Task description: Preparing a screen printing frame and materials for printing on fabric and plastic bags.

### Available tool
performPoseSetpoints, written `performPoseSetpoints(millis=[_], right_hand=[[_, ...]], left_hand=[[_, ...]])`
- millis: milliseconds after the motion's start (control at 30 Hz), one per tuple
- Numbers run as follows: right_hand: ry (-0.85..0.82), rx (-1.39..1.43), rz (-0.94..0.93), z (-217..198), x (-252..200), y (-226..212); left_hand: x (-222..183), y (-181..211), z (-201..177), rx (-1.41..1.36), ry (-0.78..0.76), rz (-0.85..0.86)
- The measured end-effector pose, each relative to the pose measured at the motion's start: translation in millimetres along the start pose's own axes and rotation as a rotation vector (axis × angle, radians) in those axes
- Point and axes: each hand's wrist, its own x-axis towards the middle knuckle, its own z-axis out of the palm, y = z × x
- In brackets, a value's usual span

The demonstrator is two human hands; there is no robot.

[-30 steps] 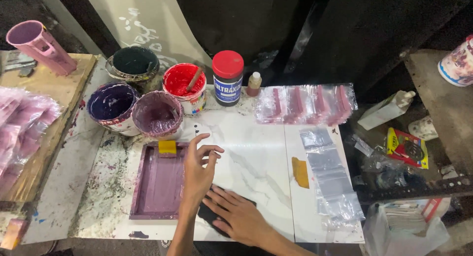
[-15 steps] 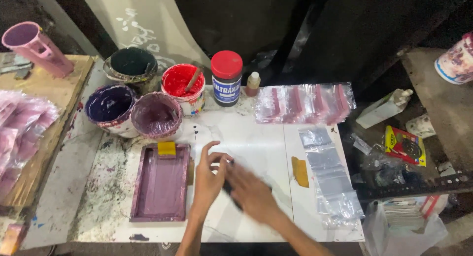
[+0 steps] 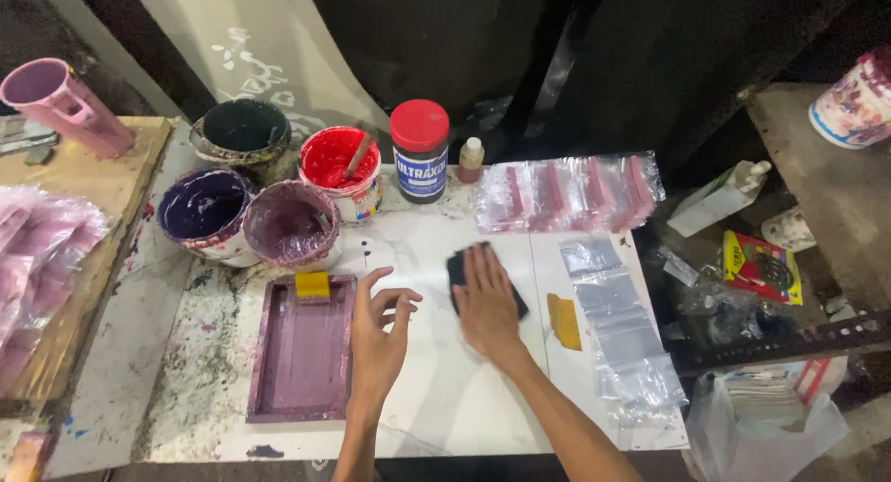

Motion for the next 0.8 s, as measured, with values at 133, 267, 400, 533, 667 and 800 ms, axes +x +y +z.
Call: performPoseSetpoints(millis=[133,267,400,533,667,800], right_hand=[[0.156,0.001,-0.431,40.0,14.6,-15.9],[0.205,0.262,-0.852,17.1,-36.2,-52.6],[-0.181,-0.039,-0.913,26.6,-89.4,-40.8],[-0.103,0.111,-0.855,-3.7,-113.2,-13.1],[0.070,0.167,-0.487,3.9,-95.9,32.7],[0.040,0.053,-0.137,-0.8,-60.9,48.9]], left_hand=[[-1.1,-6.5,-1.2,-0.045,0.045,0.070],[-0.7,9.3,6.1,-0.069,0.145,0.025],[-1.5,9.8,11.1,-0.041,0.133,0.104],[-0.7,9.0,10.2,-0.031,0.097,0.087],[-3.5,4.5,5.8,-0.029,0.079,0.062],[-5.3,-1.3,2.8,-0.024,0.099,0.077]])
